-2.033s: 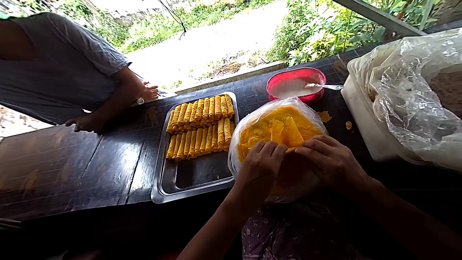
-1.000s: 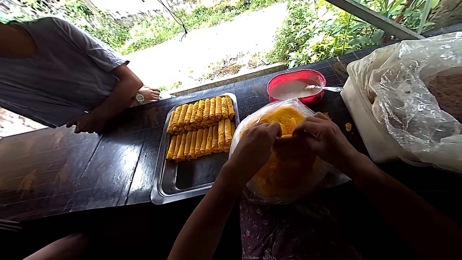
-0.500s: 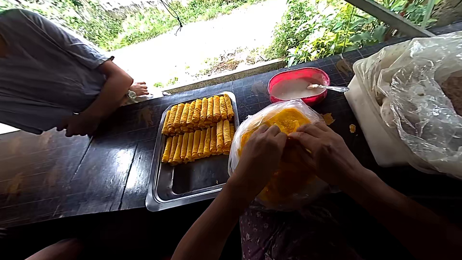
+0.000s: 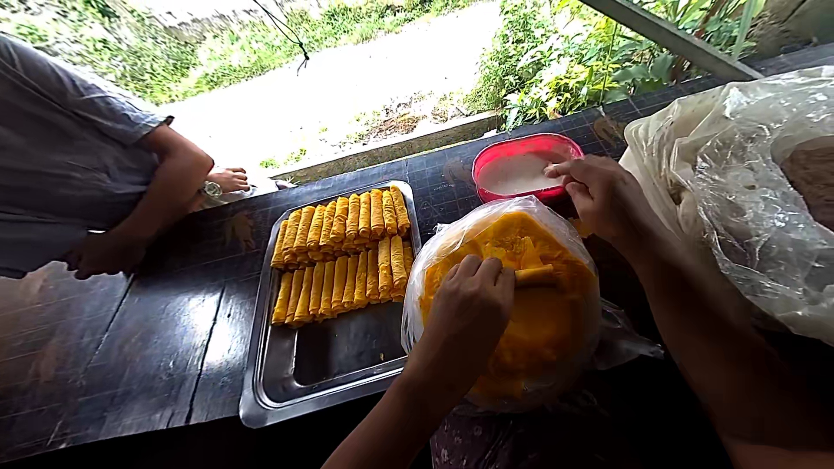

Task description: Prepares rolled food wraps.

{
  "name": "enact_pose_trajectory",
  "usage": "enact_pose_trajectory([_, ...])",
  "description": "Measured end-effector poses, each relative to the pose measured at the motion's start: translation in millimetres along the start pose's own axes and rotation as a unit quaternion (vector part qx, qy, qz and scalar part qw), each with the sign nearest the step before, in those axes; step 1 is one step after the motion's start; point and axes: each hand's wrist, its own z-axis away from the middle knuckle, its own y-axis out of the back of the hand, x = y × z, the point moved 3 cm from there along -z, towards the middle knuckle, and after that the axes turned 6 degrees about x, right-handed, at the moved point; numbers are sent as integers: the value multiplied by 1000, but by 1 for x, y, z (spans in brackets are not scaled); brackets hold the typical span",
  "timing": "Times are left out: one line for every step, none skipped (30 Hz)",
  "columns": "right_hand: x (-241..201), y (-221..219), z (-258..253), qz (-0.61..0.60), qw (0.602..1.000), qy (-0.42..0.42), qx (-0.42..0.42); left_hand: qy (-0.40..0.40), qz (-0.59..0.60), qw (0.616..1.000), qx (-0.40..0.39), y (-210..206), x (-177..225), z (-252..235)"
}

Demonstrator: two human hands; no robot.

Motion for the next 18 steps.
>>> enact_pose_trajectory([11, -9, -10, 52, 998, -18, -5, -1, -4, 1000, 1, 0, 0, -1])
enact_pose_trajectory([20, -20, -19, 95, 995, -29, -22, -2, -7, 1000, 2, 0, 0, -2])
enact_pose_trajectory([25, -29, -26, 126, 990, -39, -49, -3, -7, 1000, 3, 0, -1, -2])
enact_pose_trajectory([28, -37, -32, 149, 984, -50, -81, -5, -7, 1000, 3, 0, -1, -3])
enact_pose_trajectory([31, -45, -36, 168, 977, -60, -114, -9, -7, 1000, 1, 1, -2, -4])
enact_pose_trajectory([33, -51, -40, 184, 970, -66, -143, -14, -8, 1000, -2, 2, -2, -4])
enact_pose_trajectory([34, -55, -43, 197, 963, -73, -171, -18, -8, 1000, -4, 3, -2, -4])
enact_pose_trajectory([35, -58, -45, 205, 957, -78, -191, -22, -9, 1000, -7, 5, -1, -4])
enact_pose_trajectory([36, -59, -46, 206, 955, -78, -200, -24, -10, 1000, -13, 7, 0, -3])
enact_pose_trajectory([38, -59, -46, 195, 958, -78, -197, -25, -11, 999, -17, 9, 2, -1])
enact_pose_trajectory([40, -58, -46, 178, 964, -78, -184, -26, -13, 999, -18, 11, 4, 1])
enact_pose_trajectory([41, -56, -46, 155, 971, -77, -164, -25, -16, 999, -13, 12, 6, 4])
enact_pose_trajectory([42, -53, -44, 127, 979, -76, -138, -23, -18, 1000, -9, 12, 8, 7])
enact_pose_trajectory([41, -49, -43, 93, 987, -73, -109, -21, -22, 1000, -4, 13, 9, 10])
enact_pose_trajectory([38, -43, -40, 56, 992, -71, -84, -18, -27, 999, 1, 13, 11, 13])
enact_pose_trajectory([33, -37, -36, 21, 996, -64, -63, -16, -31, 999, 4, 13, 13, 16])
enact_pose_trajectory([26, -29, -29, -16, 997, -51, -51, -14, -34, 999, 6, 12, 14, 19])
enact_pose_trajectory([16, -20, -20, -53, 997, -29, -45, -11, -38, 999, 8, 12, 16, 22])
